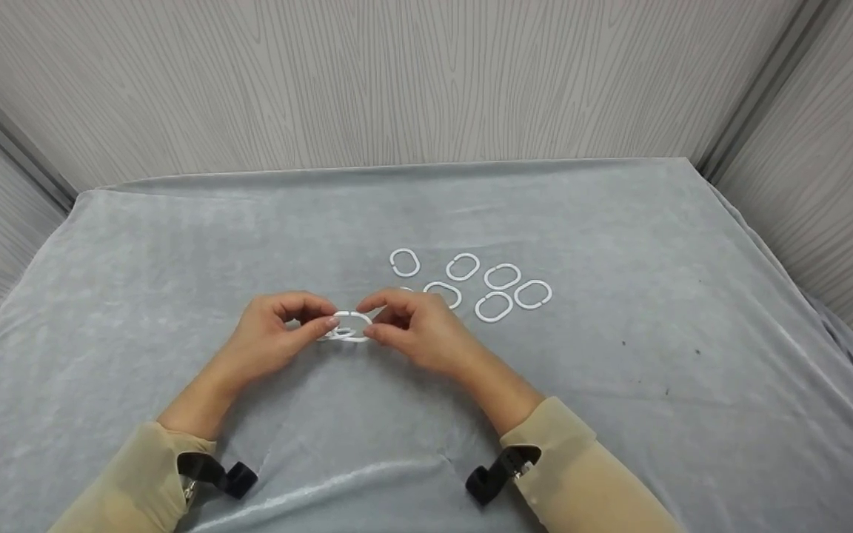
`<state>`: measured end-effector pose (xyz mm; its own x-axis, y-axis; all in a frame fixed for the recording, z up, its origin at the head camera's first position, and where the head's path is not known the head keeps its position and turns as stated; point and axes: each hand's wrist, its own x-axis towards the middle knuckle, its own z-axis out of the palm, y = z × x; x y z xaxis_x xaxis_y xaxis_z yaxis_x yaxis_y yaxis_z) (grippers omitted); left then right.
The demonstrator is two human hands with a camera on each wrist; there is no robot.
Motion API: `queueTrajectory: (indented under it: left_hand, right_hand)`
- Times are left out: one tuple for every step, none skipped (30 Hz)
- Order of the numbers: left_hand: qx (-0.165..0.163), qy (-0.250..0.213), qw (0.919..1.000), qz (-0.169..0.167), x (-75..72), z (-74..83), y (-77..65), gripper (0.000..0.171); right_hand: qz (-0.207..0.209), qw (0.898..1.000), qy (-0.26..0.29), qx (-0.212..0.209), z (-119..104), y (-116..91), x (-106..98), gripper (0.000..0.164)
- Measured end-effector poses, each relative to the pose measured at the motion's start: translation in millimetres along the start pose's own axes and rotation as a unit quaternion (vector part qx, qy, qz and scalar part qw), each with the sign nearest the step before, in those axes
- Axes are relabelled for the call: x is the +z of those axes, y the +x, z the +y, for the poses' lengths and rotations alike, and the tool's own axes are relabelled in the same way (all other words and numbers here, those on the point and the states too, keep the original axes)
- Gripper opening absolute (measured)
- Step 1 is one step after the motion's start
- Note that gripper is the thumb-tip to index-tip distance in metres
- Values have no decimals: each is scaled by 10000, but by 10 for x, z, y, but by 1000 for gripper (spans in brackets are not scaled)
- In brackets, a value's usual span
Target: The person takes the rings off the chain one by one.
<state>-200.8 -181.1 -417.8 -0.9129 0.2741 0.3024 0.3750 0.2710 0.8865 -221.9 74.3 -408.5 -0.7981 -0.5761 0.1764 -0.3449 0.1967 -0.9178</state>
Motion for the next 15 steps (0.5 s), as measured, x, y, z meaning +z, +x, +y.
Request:
queueTrajectory:
  left_hand:
    - [2,15,10000,-6,1,-2,-4,6]
    - [1,30,10000,-8,1,-3,-7,6]
    - [5,51,10000,-8,0,0,-10,6]
    - [-2,74,10000,-10,-4,4,-13,6]
    - [-6,70,10000,-6,-6,5,-13,5]
    - [-3,63,10000,1,-7,5,-12,5]
    - [2,65,10000,0,-8,6,-9,5]
    - [13,64,10000,-3,-6,8,-5,5]
    - [21,62,10000,-11,-4,6,-1,5]
    - [19,70,10000,-21,-4,5,1,5]
    - [22,80,10000,-34,-2,3,5,5]
    - [23,91,9999,-40,0,0,7,5]
    - [24,97,9999,-45,1,-4,9,5]
    - [16,99,9999,-45,3,-8,11,5]
    - [3,107,9999,-49,4,-13,12,5]
  right_hand:
    - [7,10000,-26,1,-1,-3,4,26]
    - [17,10000,-36,2,-3,-3,8,26]
    - [25,10000,-37,1,-4,-3,11,26]
    - [30,10000,-29,-7,-5,0,12,25]
    - [38,10000,-25,-24,-4,3,13,25]
    - [49,10000,-21,-37,-1,4,11,25]
    - [57,10000,-7,-52,3,5,10,25]
    - [64,10000,11,-65,8,6,8,24]
    - [70,9999,28,-79,13,4,5,24]
    - [80,9999,36,-91,17,3,4,24]
    - [97,9999,37,-100,22,2,3,24]
    - [116,9999,43,-110,27,1,3,24]
    - [133,9998,52,-119,27,2,4,24]
    - [160,9998,57,-127,27,2,5,24]
    - [189,9997,61,-137,26,2,5,24]
